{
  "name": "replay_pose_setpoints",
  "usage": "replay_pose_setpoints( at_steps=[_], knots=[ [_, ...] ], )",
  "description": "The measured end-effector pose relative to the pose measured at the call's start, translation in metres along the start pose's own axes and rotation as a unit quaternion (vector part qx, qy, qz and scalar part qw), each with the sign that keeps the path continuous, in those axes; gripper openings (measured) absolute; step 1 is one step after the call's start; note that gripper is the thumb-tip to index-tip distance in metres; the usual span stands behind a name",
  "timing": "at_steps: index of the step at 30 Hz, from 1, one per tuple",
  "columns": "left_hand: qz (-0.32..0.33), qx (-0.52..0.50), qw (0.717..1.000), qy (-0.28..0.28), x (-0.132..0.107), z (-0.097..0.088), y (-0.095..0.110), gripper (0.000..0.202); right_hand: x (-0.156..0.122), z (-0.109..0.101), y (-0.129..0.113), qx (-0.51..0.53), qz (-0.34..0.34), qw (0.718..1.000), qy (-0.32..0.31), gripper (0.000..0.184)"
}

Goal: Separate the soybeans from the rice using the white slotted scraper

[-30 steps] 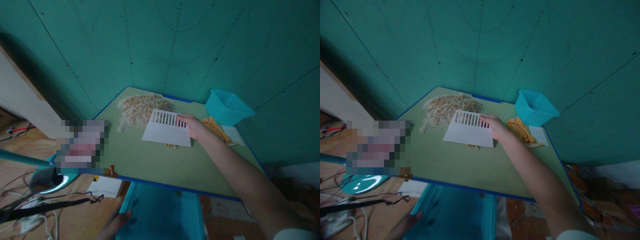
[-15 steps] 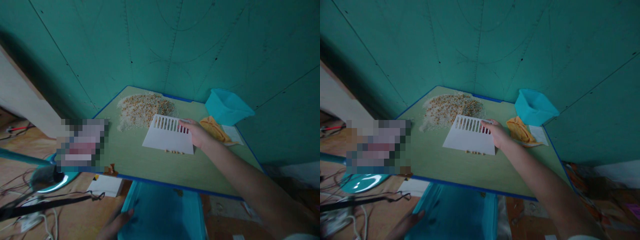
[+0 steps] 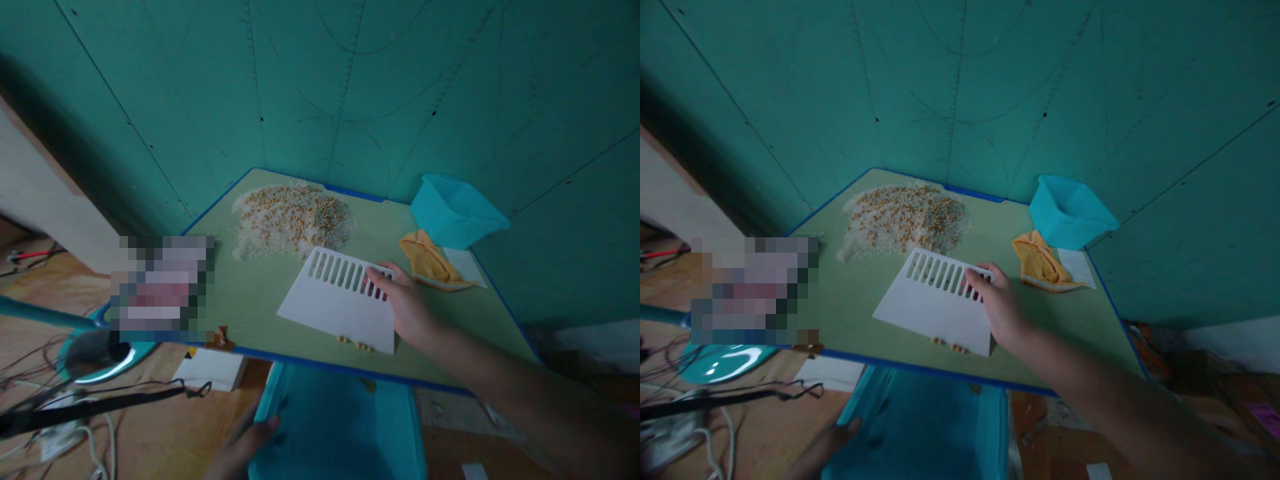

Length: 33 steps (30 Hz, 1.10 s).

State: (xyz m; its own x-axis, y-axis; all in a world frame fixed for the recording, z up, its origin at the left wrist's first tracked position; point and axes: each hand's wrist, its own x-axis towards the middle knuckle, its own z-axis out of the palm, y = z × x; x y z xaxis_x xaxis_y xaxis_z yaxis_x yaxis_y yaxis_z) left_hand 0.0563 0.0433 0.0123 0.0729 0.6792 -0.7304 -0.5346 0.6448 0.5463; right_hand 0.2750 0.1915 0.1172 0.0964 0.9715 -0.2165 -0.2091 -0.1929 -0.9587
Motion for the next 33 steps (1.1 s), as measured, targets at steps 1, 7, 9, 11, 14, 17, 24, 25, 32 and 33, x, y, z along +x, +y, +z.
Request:
replay_pose_setpoints(
  at_steps=[1,7,9,11,14,17,24,25,32,33],
  knots=[
    [0.001,0.000,1.000,-0.003,0.000,0.001,-0.001,0.066,-0.005,-0.001,0.001,-0.005,-0.001,1.000,-0.002,0.030],
    [0.000,-0.042,0.999,0.012,-0.007,0.008,0.000,0.042,-0.030,-0.005,0.006,-0.008,0.031,0.999,-0.002,0.030],
    [-0.007,-0.052,0.999,0.014,-0.011,0.011,0.003,0.035,-0.036,-0.005,0.008,-0.005,0.044,0.999,-0.009,0.030],
    [-0.012,-0.064,0.998,-0.006,-0.015,0.013,0.006,0.030,-0.042,-0.004,0.011,-0.017,0.046,0.999,-0.020,0.030],
    [-0.018,-0.070,0.997,-0.040,-0.017,0.014,0.009,0.035,-0.048,-0.003,0.011,-0.047,0.041,0.997,-0.037,0.028],
    [-0.017,-0.051,0.998,-0.040,-0.015,0.012,0.009,0.052,-0.044,-0.003,0.000,-0.034,0.041,0.998,-0.037,0.028],
    [-0.002,-0.018,0.999,-0.035,-0.010,0.007,0.009,0.052,0.027,-0.022,-0.053,0.025,-0.115,0.993,0.030,0.030],
    [0.000,-0.015,0.999,-0.039,-0.009,0.006,0.008,0.048,0.040,-0.026,-0.057,0.017,-0.121,0.992,0.024,0.029],
    [0.048,0.017,0.999,-0.012,0.003,-0.002,0.002,0.034,0.088,-0.029,-0.054,0.001,-0.084,0.996,-0.035,0.030],
    [0.043,0.026,0.999,-0.012,0.003,-0.003,0.003,0.034,0.089,-0.026,-0.051,-0.003,-0.075,0.996,-0.042,0.031]
  ],
)
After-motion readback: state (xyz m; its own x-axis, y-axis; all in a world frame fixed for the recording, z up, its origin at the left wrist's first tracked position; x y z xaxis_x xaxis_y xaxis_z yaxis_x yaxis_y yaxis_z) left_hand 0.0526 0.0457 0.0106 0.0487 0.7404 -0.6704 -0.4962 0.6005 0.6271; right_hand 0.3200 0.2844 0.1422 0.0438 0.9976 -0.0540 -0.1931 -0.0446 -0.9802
